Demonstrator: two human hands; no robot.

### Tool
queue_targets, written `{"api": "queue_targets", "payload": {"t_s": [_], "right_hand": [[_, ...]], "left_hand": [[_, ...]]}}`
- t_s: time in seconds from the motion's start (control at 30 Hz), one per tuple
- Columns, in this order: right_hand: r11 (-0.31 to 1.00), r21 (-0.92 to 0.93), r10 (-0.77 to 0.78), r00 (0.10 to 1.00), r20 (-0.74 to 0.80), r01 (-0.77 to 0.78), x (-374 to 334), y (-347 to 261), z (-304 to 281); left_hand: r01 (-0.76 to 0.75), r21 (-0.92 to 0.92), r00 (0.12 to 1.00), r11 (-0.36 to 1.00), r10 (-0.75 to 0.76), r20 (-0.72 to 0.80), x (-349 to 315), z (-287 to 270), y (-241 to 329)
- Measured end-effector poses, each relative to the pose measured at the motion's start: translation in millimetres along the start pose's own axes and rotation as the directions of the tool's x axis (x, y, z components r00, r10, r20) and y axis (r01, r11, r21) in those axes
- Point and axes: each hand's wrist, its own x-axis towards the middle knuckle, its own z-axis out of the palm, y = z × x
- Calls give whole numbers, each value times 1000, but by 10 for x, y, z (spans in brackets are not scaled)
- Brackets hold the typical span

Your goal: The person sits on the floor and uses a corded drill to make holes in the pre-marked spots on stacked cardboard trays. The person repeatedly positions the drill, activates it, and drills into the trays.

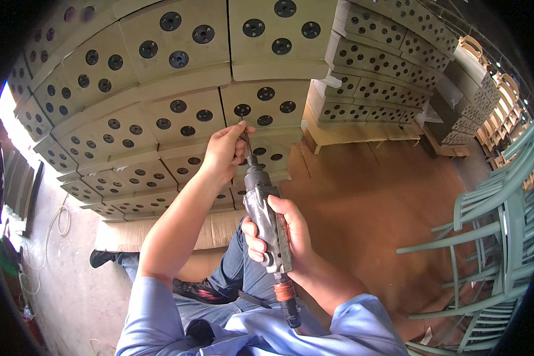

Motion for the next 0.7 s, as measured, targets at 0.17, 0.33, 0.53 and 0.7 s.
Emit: {"api": "queue_targets", "payload": {"t_s": [0.17, 0.33, 0.53, 0.7], "right_hand": [[997, -82, -2, 1000, 8, 2, 49, -55, 70], [996, -90, 1, 1000, -1, -1, 58, -52, 66], [995, -104, 2, 999, -37, -5, 84, -47, 155], [993, -114, 5, 997, -81, -15, 121, -26, 205]], "left_hand": [[-2, -6, 1000, 1000, 2, -1, 84, 8, -13], [-21, 0, 1000, 1000, 21, -16, 84, 39, -5], [1, -84, 1000, 996, 1, 20, 31, -35, -28], [-17, -141, 998, 990, 9, -55, -59, -120, -82]]}}
